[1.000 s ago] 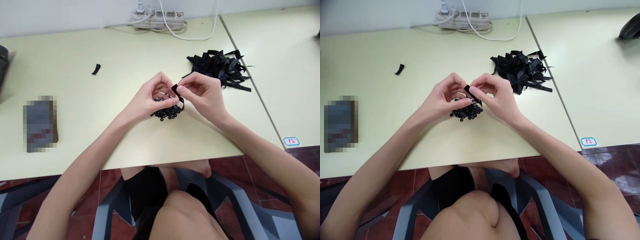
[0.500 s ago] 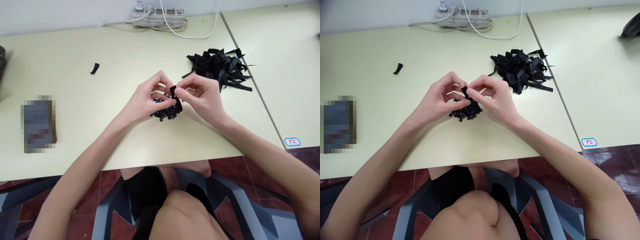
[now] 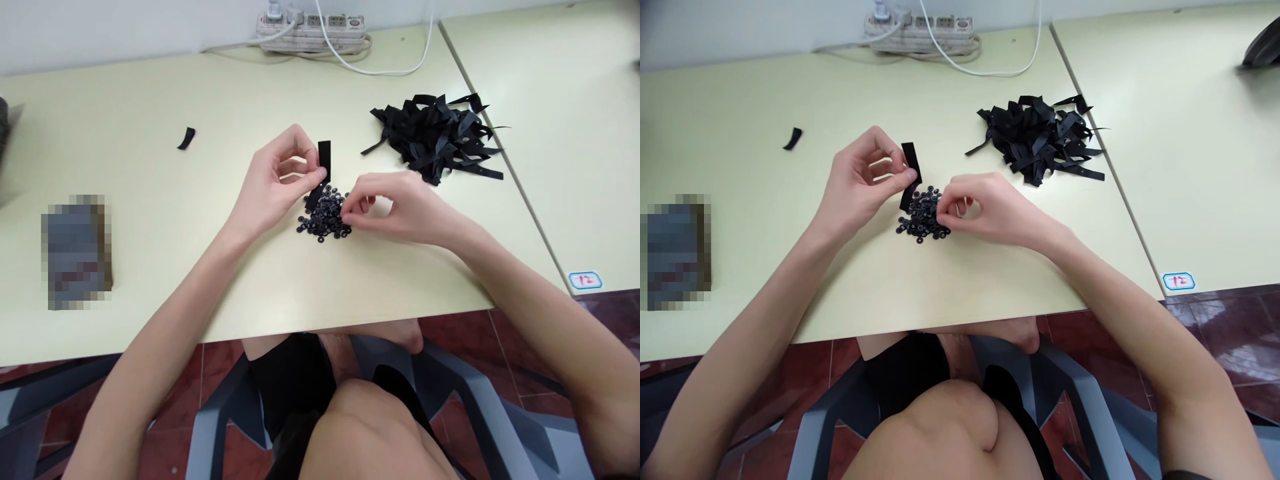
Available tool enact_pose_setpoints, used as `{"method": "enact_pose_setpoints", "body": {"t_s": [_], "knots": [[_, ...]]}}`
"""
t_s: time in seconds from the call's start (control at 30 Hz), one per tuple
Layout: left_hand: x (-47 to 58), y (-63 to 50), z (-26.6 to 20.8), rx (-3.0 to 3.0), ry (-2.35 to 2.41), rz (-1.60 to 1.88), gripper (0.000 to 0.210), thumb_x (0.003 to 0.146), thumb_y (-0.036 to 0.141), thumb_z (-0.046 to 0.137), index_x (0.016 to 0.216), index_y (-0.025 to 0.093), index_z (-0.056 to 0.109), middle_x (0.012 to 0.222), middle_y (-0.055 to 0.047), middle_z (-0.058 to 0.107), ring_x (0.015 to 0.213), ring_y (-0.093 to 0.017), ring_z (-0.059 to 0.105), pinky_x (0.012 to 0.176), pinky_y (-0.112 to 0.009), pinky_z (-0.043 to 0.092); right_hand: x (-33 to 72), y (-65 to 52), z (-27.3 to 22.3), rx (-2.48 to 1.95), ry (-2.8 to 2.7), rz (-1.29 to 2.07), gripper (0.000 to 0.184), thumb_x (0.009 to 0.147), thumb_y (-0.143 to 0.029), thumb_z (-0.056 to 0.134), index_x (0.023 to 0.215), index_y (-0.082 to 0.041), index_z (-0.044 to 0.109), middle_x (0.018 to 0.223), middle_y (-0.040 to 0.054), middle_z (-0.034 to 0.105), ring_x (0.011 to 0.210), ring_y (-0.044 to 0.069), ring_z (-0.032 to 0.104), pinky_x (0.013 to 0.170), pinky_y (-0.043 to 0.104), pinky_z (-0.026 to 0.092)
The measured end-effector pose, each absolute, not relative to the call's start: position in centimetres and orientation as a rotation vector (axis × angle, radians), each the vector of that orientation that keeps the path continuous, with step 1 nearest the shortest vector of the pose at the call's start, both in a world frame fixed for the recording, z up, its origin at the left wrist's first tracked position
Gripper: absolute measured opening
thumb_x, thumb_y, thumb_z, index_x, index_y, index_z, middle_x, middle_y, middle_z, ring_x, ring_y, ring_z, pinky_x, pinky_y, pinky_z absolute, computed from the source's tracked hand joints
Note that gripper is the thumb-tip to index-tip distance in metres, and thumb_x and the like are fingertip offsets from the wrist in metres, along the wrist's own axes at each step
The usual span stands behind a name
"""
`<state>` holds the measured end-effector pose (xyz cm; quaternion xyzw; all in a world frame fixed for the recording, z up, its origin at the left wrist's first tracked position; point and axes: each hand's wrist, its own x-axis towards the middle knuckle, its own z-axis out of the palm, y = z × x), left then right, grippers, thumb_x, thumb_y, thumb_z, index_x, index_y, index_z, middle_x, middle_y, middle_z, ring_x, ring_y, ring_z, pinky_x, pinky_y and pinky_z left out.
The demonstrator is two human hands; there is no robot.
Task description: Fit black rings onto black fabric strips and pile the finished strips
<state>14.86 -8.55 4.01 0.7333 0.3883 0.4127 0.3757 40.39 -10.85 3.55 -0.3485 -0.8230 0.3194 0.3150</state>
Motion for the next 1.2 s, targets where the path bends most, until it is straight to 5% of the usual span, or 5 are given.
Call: {"method": "enact_pose_setpoints", "body": {"t_s": [0.43, 1.2], "knots": [[14.9, -8.7, 4.2, 1.832, 1.033, 1.079, 0.018, 0.099, 0.042, 0.084, 0.101, 0.026, 0.077, 0.115, -0.005, 0.081, 0.106, -0.026, 0.081, 0.1, -0.045, 0.071, 40.8, -10.9, 3.2, -0.721, -2.436, 0.722, 0.012, 0.105, -0.035, 0.078, 0.096, -0.03, 0.084, 0.096, 0.0027, 0.082, 0.09, 0.026, 0.071, 0.089, 0.045, 0.048], [15.9, -10.1, 4.0, 1.797, 0.914, 1.039, 0.03, 0.096, 0.041, 0.089, 0.121, 0.027, 0.08, 0.139, -0.007, 0.078, 0.119, -0.028, 0.081, 0.096, -0.041, 0.075, 39.3, -11.4, 3.1, -0.925, -1.807, 0.906, 0.015, 0.099, -0.043, 0.09, 0.097, -0.03, 0.082, 0.099, 0.0022, 0.084, 0.09, 0.024, 0.079, 0.098, 0.052, 0.073]]}}
